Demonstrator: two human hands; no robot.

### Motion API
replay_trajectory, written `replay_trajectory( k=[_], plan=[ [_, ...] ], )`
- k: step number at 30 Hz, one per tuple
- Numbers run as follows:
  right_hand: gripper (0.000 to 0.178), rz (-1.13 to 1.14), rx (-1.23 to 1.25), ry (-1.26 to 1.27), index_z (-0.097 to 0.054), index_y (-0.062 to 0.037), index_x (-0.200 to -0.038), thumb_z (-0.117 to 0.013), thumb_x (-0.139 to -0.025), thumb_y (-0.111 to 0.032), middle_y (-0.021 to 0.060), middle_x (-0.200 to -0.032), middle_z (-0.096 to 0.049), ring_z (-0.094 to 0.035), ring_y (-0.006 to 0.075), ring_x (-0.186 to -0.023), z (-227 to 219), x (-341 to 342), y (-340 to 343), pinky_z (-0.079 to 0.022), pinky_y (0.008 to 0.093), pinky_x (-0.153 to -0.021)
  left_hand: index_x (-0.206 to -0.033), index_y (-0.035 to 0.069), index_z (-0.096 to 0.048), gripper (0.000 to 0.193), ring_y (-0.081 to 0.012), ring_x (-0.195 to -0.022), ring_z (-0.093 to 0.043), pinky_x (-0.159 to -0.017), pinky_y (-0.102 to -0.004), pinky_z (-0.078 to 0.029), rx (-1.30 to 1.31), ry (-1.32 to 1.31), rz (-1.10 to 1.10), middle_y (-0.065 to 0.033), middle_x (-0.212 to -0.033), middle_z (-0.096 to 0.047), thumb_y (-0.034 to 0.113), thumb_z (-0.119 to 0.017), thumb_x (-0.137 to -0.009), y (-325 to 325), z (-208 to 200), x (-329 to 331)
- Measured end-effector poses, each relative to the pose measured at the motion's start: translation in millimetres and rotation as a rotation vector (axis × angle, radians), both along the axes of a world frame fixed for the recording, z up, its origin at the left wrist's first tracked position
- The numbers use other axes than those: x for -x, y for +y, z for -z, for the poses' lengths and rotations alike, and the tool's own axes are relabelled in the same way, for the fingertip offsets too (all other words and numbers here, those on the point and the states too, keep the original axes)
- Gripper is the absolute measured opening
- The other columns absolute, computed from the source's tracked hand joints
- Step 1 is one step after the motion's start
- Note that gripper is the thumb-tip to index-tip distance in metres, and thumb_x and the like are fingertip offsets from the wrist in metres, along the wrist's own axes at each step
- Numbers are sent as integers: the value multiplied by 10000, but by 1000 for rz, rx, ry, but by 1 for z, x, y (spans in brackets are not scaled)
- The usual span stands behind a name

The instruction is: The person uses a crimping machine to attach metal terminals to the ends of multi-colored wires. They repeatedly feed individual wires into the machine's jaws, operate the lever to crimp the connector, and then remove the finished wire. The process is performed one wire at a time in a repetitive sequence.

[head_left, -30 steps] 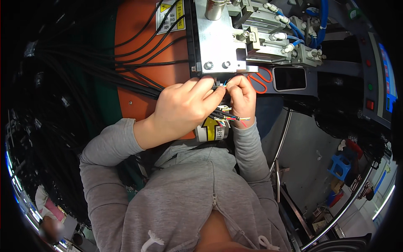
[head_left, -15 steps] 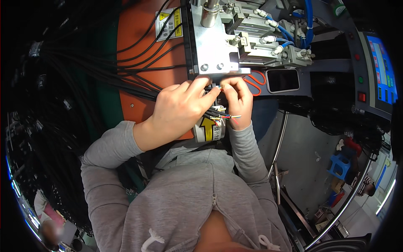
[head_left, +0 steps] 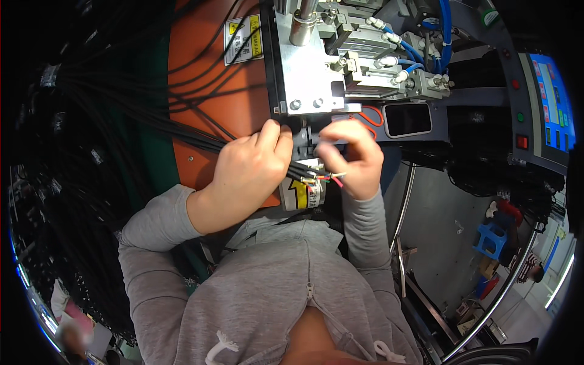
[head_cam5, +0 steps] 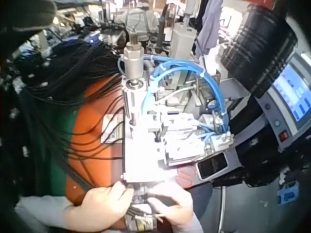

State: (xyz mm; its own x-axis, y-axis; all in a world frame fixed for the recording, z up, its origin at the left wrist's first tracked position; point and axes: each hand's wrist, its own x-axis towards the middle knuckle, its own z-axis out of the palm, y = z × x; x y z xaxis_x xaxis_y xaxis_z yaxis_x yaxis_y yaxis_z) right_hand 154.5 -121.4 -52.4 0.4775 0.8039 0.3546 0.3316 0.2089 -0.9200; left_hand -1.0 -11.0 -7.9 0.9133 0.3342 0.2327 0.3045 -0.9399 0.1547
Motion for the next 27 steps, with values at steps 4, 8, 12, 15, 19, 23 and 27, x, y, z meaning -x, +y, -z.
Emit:
replay_trajectory(
  k=[4, 8, 12, 15, 19, 23, 27],
  plan=[
    [290, -319, -102, -61, -695, -14, -932, -724, -646, 16, 100, -893, -677, -631, 237, -812, -8, 2, 1, -490, 336, -753, -953, 13, -662, 254, -210, -606, -593, -534, -320, -460, 200, -146, 136, -56, -720, -536, 63, -673, -705, 9, -2, -1],
    [274, -253, -130, -116, -698, -18, -896, -746, -627, -1, 89, -851, -683, -634, 231, -786, -13, 9, 2, -495, 331, -724, -971, 21, -669, 332, -225, -627, -606, -556, -326, -467, 300, -160, 200, -63, -753, -576, 61, -683, -642, 11, -1, -1],
    [240, -86, -100, -63, -697, -11, -861, -764, -633, 20, 87, -825, -685, -642, 227, -773, -7, 8, -2, -503, 315, -703, -1002, 30, -681, 378, -222, -701, -636, -607, -318, -486, 323, -269, 239, -64, -850, -641, 53, -692, -625, 13, -5, -2],
    [184, -12, -84, 71, -692, 0, -851, -761, -683, 24, 97, -833, -682, -644, 206, -782, -13, 7, -7, -505, 302, -699, -1042, 29, -682, 392, -220, -760, -636, -644, -317, -488, 231, -429, 302, -115, -943, -655, 84, -718, -655, 17, -15, -5],
    [208, 5, -156, 17, -670, 13, -872, -760, -687, 39, 115, -835, -676, -642, 208, -782, -19, 5, -9, -504, 293, -697, -1031, -7, -671, 390, -211, -712, -626, -590, -293, -483, 248, -404, 339, -129, -920, -644, 130, -746, -673, 15, -17, -4],
    [213, 164, -249, 271, -658, 23, -896, -761, -709, 26, 121, -838, -668, -636, 209, -782, -23, 30, 1, -502, 294, -693, -987, -3, -663, 300, -161, -631, -611, -482, -259, -458, 207, -443, 327, -75, -811, -616, 138, -729, -731, 14, -6, -5],
    [160, 154, -185, 23, -670, 24, -870, -749, -731, 14, 110, -818, -656, -621, 186, -753, -23, 22, 5, -489, 277, -677, -913, -8, -656, 215, -175, -592, -601, -472, -274, -454, 266, -464, 285, -73, -752, -602, 86, -729, -733, 13, -7, -7]
  ],
)
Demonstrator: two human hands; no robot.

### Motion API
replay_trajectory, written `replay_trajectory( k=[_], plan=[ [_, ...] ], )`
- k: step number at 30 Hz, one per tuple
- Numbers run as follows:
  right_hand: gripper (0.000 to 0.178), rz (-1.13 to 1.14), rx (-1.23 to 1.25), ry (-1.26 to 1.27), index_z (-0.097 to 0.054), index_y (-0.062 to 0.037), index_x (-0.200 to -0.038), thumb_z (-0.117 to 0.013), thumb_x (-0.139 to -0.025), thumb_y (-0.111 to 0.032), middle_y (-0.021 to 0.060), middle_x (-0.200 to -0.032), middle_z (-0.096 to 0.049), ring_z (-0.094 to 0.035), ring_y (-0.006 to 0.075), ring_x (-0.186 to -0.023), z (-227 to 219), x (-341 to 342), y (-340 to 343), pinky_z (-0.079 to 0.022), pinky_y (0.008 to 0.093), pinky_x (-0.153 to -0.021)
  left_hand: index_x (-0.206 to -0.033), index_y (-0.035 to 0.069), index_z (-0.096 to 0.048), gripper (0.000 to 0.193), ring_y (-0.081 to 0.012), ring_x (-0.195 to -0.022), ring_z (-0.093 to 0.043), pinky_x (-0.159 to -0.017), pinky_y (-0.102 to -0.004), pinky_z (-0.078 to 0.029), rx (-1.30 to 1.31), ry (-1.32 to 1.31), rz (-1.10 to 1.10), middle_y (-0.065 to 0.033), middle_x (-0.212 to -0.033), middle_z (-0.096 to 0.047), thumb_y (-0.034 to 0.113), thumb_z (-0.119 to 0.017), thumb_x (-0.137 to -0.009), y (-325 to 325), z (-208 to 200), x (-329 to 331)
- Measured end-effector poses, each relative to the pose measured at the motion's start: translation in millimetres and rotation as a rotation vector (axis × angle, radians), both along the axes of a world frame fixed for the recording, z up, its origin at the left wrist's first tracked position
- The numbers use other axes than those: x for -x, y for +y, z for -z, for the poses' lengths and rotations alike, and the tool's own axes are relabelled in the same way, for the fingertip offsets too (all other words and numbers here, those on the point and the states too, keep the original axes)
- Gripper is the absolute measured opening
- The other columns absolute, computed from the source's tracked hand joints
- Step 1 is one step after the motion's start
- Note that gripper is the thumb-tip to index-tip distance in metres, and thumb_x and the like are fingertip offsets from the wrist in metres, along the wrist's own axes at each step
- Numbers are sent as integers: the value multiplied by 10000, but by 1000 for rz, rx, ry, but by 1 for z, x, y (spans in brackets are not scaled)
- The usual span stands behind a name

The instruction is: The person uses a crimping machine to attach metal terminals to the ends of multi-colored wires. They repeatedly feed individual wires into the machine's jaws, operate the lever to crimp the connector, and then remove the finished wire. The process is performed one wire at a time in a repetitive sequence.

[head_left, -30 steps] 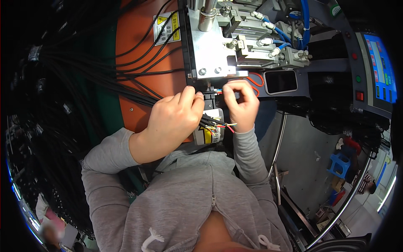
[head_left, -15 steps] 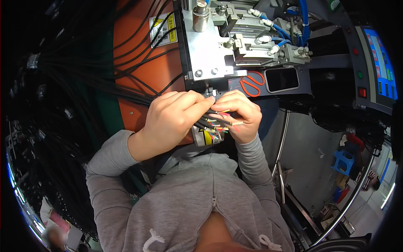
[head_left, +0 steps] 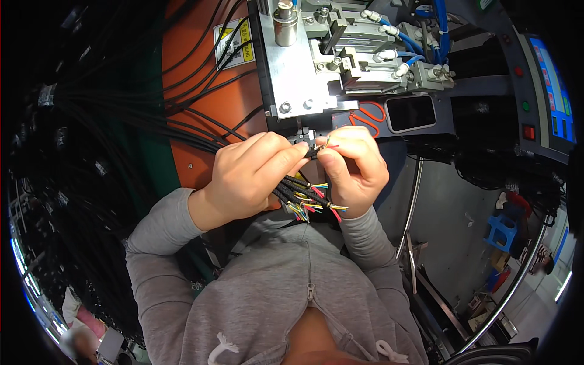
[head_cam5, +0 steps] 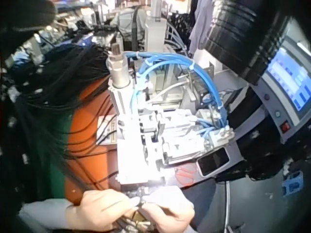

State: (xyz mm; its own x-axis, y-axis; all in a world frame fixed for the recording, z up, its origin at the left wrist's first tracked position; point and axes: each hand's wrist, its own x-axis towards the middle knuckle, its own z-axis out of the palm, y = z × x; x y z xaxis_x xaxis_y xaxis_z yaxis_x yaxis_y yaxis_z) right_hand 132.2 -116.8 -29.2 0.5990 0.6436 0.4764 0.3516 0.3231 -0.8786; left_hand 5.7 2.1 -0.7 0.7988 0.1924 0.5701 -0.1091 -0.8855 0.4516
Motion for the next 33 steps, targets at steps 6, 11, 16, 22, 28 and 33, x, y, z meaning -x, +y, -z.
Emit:
replay_trajectory(
  k=[6, 11, 16, 22, 28, 33],
  plan=[
    [154, 116, 135, -61, -679, 9, -803, -774, -681, 21, 88, -758, -648, -612, 192, -713, -4, -2, -2, -491, 290, -665, -855, -8, -641, 167, -197, -577, -566, -470, -301, -432, -9, 142, -26, -70, -701, -538, 44, -726, -721, -3, -3, 2],
    [150, 122, 294, -398, -637, -13, -775, -769, -707, -30, 76, -733, -614, -574, 223, -648, -8, -9, -6, -462, 308, -606, -855, -6, -637, 167, -177, -614, -557, -470, -293, -425, -131, 210, -45, -59, -733, -528, 60, -707, -718, -2, -3, 4],
    [124, -168, 398, 260, -614, 5, -785, -726, -734, -7, 92, -728, -601, -576, 203, -649, -6, -20, -17, -453, 297, -602, -852, -2, -636, 160, -169, -595, -541, -458, -297, -418, -107, 113, -42, -48, -717, -511, 60, -701, -719, -3, 5, -4],
    [163, 215, 240, -404, -607, -13, -760, -758, -698, -20, 88, -703, -579, -546, 237, -629, 4, -2, -1, -431, 336, -595, -850, 6, -634, 134, -168, -593, -555, -456, -285, -429, -93, 168, -77, -49, -720, -519, 42, -683, -730, -6, 10, -1],
    [106, -271, 497, 404, -608, 11, -816, -677, -841, -67, 18, -735, -591, -525, 72, -680, 0, -26, -17, -434, 234, -619, -892, 20, -653, 203, -150, -585, -529, -450, -268, -419, -140, 111, -28, -33, -691, -492, 61, -664, -693, -2, 14, -2],
    [49, -71, 456, 127, -628, 16, -810, -661, -819, -19, 67, -774, -628, -584, 147, -691, 7, -18, -14, -456, 271, -635, -1038, 70, -686, 361, -110, -572, -487, -441, -237, -399, -230, 173, -44, 6, -695, -476, 63, -647, -679, -9, 12, -2]
  ],
)
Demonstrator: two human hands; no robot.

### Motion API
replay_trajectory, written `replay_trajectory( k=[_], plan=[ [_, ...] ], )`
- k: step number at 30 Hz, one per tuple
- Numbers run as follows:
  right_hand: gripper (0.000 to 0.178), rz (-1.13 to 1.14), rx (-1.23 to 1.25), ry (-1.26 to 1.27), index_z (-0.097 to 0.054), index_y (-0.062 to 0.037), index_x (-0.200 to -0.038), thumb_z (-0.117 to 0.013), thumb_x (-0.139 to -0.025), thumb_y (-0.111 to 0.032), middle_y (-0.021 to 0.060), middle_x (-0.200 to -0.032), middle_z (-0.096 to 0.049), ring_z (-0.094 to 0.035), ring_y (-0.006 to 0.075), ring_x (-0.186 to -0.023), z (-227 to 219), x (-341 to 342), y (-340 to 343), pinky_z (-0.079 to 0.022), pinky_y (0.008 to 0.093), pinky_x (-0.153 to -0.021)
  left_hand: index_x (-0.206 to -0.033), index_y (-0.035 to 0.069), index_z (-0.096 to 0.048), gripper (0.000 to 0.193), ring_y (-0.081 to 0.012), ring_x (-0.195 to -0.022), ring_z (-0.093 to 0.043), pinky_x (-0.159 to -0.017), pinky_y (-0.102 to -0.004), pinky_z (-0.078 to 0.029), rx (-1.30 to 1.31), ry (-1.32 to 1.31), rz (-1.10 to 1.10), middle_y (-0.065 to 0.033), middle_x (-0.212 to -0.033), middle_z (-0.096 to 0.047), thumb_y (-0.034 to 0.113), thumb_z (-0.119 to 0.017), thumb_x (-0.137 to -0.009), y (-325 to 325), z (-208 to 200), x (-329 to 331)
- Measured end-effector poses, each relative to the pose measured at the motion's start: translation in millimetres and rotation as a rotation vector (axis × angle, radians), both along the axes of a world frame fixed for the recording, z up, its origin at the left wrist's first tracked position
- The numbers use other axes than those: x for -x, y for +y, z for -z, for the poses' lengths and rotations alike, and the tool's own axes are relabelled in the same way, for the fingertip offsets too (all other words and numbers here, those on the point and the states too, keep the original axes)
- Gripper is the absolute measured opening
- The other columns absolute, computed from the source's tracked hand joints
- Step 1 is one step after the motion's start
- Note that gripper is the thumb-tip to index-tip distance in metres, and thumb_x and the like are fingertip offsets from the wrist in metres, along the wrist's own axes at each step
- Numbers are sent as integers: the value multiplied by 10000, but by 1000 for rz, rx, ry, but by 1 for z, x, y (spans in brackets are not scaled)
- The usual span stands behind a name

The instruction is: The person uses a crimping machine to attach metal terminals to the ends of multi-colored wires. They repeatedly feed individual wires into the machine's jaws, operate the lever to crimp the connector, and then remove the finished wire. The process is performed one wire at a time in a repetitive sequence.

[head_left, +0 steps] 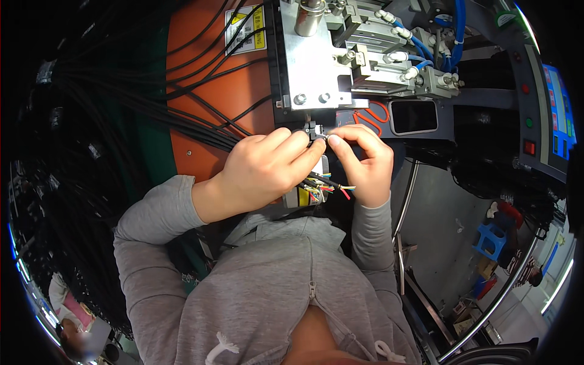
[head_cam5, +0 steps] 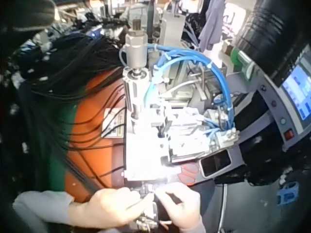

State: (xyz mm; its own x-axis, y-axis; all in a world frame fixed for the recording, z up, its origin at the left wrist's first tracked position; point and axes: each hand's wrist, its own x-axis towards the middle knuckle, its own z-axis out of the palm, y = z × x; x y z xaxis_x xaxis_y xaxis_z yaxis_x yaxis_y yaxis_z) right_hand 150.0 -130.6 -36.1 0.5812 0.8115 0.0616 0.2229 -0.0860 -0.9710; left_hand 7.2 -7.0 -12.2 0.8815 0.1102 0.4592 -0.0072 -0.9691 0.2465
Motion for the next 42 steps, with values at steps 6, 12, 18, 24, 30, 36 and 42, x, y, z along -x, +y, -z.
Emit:
replay_trajectory(
  k=[6, 12, 18, 24, 30, 36, 42],
  plan=[
    [69, 64, 19, -534, -594, -10, -740, -660, -751, 2, 108, -701, -572, -539, 274, -638, 3, 8, 18, -428, 363, -586, -1080, 84, -679, 363, -109, -582, -475, -442, -237, -400, -93, 119, -111, -11, -716, -414, 47, -646, -721, -5, 0, -2],
    [73, 68, -66, -424, -571, -11, -730, -636, -758, 6, 89, -682, -543, -516, 233, -620, 14, 9, 17, -419, 338, -575, -1093, 80, -675, 351, -110, -589, -483, -449, -236, -411, -91, 164, -165, -14, -721, -406, 45, -650, -745, -11, -2, -2],
    [65, 79, -43, 368, -560, 11, -780, -575, -833, -24, 56, -692, -555, -513, 95, -642, 41, 7, 16, -413, 230, -604, -1045, 74, -686, 339, -112, -577, -506, -455, -248, -423, -50, 71, -126, -9, -689, -435, 51, -653, -708, -3, 4, -3],
    [74, 75, 27, 74, -624, 20, -854, -656, -802, -23, 95, -763, -629, -608, 148, -705, 21, 8, 18, -470, 273, -638, -874, 75, -657, 168, -102, -593, -541, -467, -231, -428, -38, 18, -109, 10, -727, -483, 103, -645, -709, 5, 7, -5],
    [107, 119, -157, -521, -636, 2, -815, -699, -729, 10, 96, -763, -626, -625, 234, -753, 16, 7, 20, -491, 315, -691, -906, 76, -681, 190, -133, -644, -588, -529, -259, -454, -22, 102, -171, 1, -811, -573, 90, -661, -717, 2, -2, -1],
    [160, 95, -136, 44, -643, 11, -869, -708, -724, 27, 70, -805, -634, -625, 173, -799, 22, -3, 8, -491, 287, -719, -909, 29, -664, 181, -136, -619, -577, -515, -281, -451, -103, 227, -236, -16, -745, -535, 93, -674, -740, -5, -6, 6],
    [235, -321, -477, -4, -690, -11, -857, -779, -648, 48, 112, -830, -666, -628, 203, -775, 2, -18, -4, -495, 297, -696, -1012, 19, -672, 319, -163, -697, -594, -559, -285, -461, 69, 274, -90, -47, -844, -563, 113, -705, -708, 1, -7, 10]
  ],
)
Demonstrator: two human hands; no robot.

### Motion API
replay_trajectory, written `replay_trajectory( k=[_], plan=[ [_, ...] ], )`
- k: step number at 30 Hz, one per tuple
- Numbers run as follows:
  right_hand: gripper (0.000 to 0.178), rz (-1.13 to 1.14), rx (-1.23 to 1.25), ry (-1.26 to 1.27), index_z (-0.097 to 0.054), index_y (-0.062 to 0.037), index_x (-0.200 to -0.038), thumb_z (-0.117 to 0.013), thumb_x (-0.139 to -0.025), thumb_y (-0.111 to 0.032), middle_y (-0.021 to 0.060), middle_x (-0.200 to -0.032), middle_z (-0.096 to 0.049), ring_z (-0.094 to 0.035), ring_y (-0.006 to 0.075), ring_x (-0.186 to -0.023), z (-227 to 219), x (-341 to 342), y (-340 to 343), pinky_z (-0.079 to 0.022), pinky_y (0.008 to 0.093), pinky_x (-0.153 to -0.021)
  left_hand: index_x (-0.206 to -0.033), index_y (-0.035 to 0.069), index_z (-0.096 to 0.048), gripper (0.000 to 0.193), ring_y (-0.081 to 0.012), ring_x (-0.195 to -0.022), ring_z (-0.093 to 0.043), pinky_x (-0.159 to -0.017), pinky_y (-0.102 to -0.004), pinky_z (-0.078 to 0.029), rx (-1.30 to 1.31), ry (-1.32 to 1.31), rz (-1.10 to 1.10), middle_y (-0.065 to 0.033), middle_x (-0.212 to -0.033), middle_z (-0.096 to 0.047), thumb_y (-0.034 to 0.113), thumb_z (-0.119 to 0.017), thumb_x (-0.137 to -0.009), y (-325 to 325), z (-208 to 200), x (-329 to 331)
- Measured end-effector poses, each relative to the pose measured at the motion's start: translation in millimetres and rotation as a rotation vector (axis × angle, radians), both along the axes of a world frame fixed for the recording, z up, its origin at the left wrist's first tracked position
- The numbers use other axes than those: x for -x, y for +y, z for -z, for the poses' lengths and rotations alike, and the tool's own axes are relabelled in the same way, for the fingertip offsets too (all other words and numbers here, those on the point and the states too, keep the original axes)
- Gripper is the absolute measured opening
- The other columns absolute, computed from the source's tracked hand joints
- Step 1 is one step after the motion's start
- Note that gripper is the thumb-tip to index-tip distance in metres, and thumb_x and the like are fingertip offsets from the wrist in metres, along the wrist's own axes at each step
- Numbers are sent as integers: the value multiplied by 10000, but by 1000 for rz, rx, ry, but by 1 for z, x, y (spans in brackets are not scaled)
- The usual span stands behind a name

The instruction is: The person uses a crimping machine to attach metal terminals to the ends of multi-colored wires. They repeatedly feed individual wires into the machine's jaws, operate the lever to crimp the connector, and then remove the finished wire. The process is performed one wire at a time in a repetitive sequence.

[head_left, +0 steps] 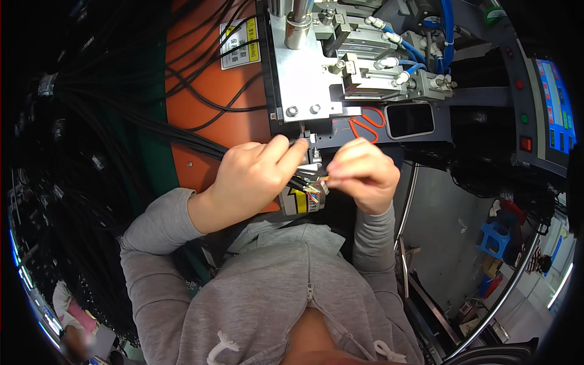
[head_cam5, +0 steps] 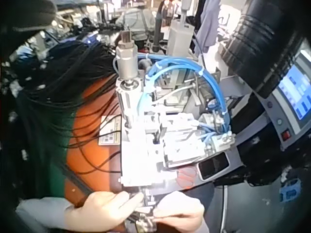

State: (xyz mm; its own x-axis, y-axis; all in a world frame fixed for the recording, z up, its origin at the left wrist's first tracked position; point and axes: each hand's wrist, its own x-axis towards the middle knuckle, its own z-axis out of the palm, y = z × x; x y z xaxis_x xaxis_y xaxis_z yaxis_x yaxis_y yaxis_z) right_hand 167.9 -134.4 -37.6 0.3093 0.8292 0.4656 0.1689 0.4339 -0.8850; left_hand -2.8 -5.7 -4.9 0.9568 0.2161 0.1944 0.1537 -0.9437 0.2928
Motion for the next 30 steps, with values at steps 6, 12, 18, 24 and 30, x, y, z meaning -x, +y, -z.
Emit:
replay_trajectory(
  k=[6, 12, 18, 24, 30],
  plan=[
    [220, 219, 48, 152, -652, 9, -855, -754, -674, 85, 107, -846, -647, -615, 184, -781, 4, 7, 1, -491, 284, -701, -1099, 49, -678, 431, -187, -848, -555, -662, -280, -457, -25, -504, 145, -112, -1108, -584, 82, -745, -675, 3, -5, -7],
    [233, 422, -31, 97, -642, 2, -867, -765, -679, 65, 102, -831, -650, -620, 193, -751, -12, 35, 16, -495, 294, -667, -971, 4, -656, 258, -183, -678, -583, -549, -277, -456, 146, -396, 55, -73, -844, -605, 101, -712, -739, 5, -2, -10],
    [143, 459, 94, -214, -666, 8, -814, -756, -703, 21, 106, -795, -659, -615, 193, -713, -8, 35, 21, -477, 285, -626, -883, 18, -623, 159, -182, -595, -556, -481, -297, -438, 158, -381, 10, -58, -743, -530, 101, -687, -764, 5, 0, -9],
    [180, 555, 82, -283, -685, -16, -804, -777, -656, 34, 88, -777, -663, -623, 207, -714, -9, 32, 20, -490, 305, -652, -847, -7, -601, 187, -232, -582, -547, -482, -330, -427, 196, -305, 19, -88, -712, -504, 31, -719, -708, 5, -6, -9],
    [146, 408, 258, -453, -632, -17, -742, -770, -701, -38, 59, -696, -598, -557, 199, -647, -18, 19, 15, -443, 294, -613, -857, 11, -615, 153, -193, -599, -535, -472, -304, -420, 67, -235, 49, -63, -737, -513, 35, -684, -722, 5, -5, -8]
  ],
)
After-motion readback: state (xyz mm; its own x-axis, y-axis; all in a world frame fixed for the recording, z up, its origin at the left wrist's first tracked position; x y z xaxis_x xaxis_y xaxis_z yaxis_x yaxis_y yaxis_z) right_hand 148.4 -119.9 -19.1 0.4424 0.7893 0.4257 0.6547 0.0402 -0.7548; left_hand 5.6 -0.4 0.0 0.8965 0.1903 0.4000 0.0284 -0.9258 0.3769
